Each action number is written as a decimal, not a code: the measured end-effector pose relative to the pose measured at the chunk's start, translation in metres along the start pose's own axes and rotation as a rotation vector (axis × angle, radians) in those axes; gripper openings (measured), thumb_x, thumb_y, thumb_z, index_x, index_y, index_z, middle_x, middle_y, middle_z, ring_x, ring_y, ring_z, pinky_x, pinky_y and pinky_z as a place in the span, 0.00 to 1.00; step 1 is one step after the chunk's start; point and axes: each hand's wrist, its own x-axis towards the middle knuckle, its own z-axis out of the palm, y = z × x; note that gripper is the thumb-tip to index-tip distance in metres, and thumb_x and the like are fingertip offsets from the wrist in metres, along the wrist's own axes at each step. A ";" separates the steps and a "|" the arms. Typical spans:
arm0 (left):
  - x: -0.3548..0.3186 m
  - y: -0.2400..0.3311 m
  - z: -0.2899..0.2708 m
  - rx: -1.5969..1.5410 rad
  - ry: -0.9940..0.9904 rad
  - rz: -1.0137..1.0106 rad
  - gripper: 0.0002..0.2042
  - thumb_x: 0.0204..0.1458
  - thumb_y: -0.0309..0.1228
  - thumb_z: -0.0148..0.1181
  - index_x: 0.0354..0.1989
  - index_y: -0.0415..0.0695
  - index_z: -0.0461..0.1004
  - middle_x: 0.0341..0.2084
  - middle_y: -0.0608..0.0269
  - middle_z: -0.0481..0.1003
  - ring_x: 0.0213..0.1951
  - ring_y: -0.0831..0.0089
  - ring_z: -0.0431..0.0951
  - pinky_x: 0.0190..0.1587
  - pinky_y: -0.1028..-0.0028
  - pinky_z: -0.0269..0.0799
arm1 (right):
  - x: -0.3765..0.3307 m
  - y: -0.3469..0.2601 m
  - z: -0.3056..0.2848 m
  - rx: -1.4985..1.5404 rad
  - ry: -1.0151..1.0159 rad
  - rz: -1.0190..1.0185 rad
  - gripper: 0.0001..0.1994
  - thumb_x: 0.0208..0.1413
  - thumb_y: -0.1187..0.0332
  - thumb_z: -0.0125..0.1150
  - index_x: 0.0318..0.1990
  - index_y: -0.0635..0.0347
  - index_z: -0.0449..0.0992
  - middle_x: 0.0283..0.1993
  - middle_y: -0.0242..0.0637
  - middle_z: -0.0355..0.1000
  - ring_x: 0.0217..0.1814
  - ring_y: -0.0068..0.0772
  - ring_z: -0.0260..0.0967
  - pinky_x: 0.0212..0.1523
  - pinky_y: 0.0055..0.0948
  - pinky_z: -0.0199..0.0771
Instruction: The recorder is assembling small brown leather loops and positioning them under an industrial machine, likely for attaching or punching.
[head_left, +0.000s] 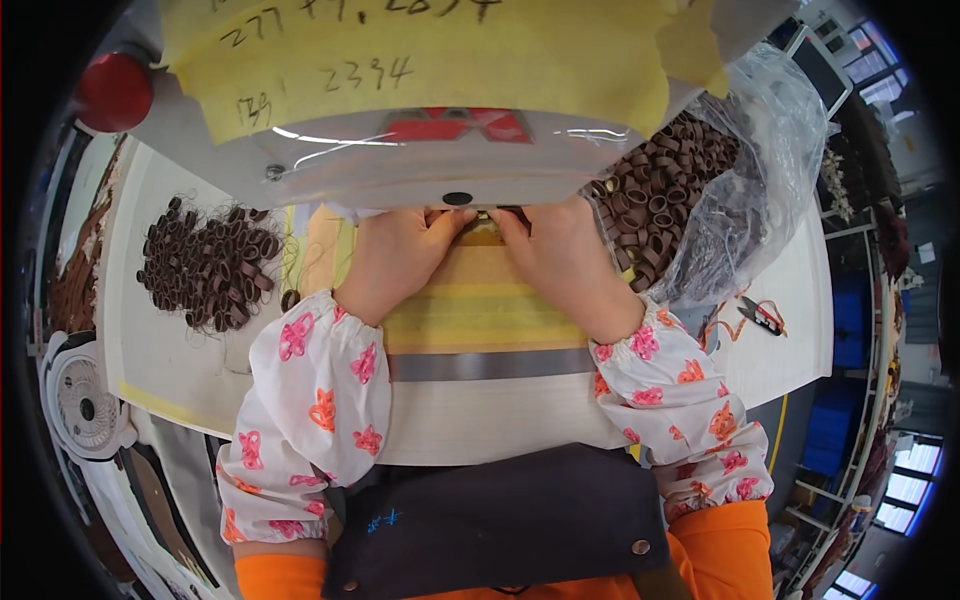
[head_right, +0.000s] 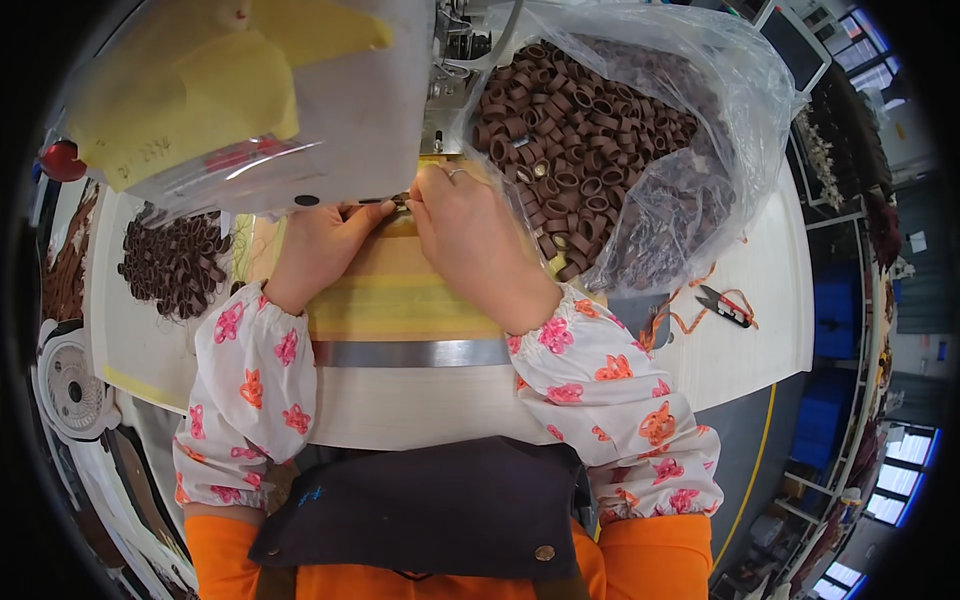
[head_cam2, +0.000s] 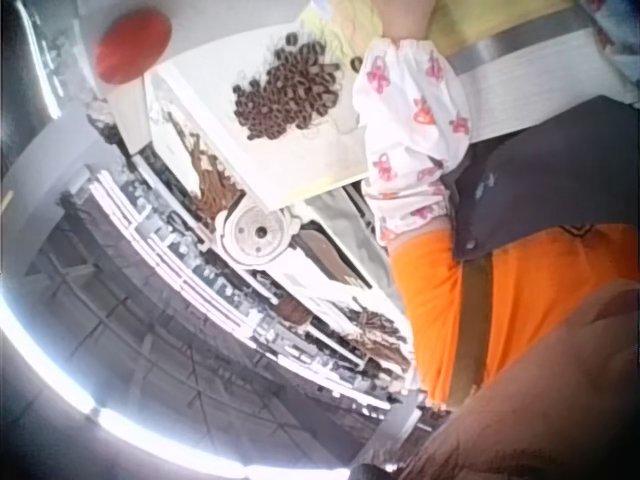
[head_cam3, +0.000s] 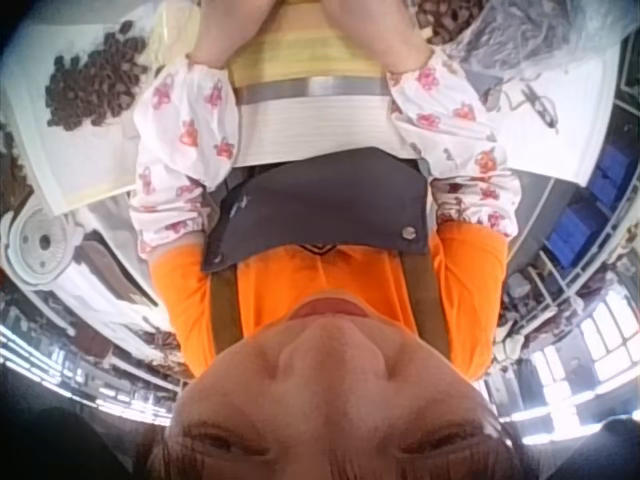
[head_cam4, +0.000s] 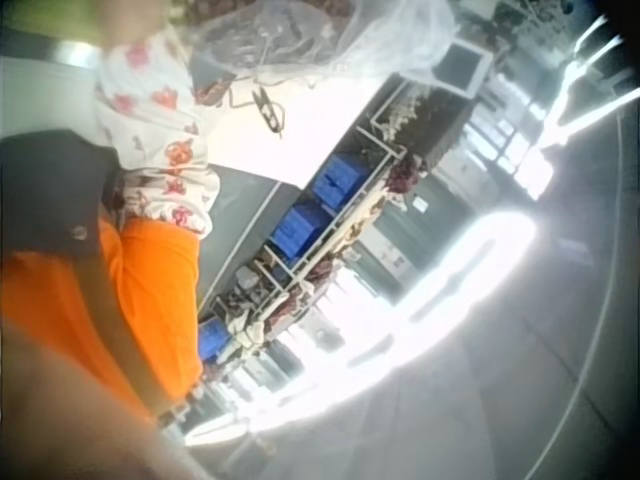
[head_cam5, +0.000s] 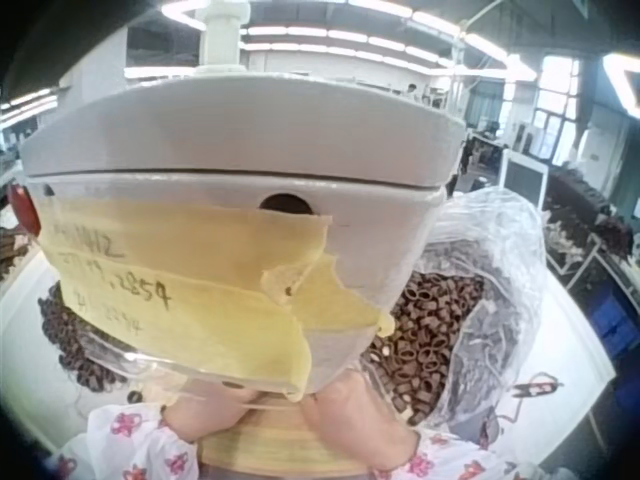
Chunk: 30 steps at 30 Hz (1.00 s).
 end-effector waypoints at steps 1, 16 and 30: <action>0.000 0.000 0.000 -0.010 0.007 0.013 0.11 0.49 0.37 0.57 0.31 0.40 0.77 0.18 0.56 0.74 0.19 0.64 0.72 0.24 0.70 0.65 | 0.000 0.000 0.000 -0.009 -0.008 0.000 0.04 0.49 0.76 0.54 0.30 0.67 0.66 0.29 0.52 0.68 0.32 0.55 0.67 0.31 0.44 0.68; 0.000 0.000 -0.003 0.013 0.023 -0.063 0.18 0.50 0.44 0.59 0.25 0.37 0.76 0.10 0.66 0.67 0.16 0.81 0.62 0.21 0.76 0.59 | 0.005 -0.001 0.001 -0.092 -0.043 0.015 0.05 0.49 0.74 0.54 0.32 0.67 0.67 0.28 0.51 0.69 0.31 0.53 0.68 0.32 0.44 0.68; 0.002 -0.014 0.008 -0.091 0.024 0.016 0.13 0.49 0.36 0.58 0.34 0.37 0.78 0.21 0.54 0.77 0.20 0.67 0.75 0.27 0.73 0.68 | -0.001 -0.001 0.003 -0.046 -0.009 0.077 0.06 0.49 0.73 0.54 0.31 0.66 0.66 0.28 0.50 0.69 0.32 0.54 0.68 0.30 0.44 0.68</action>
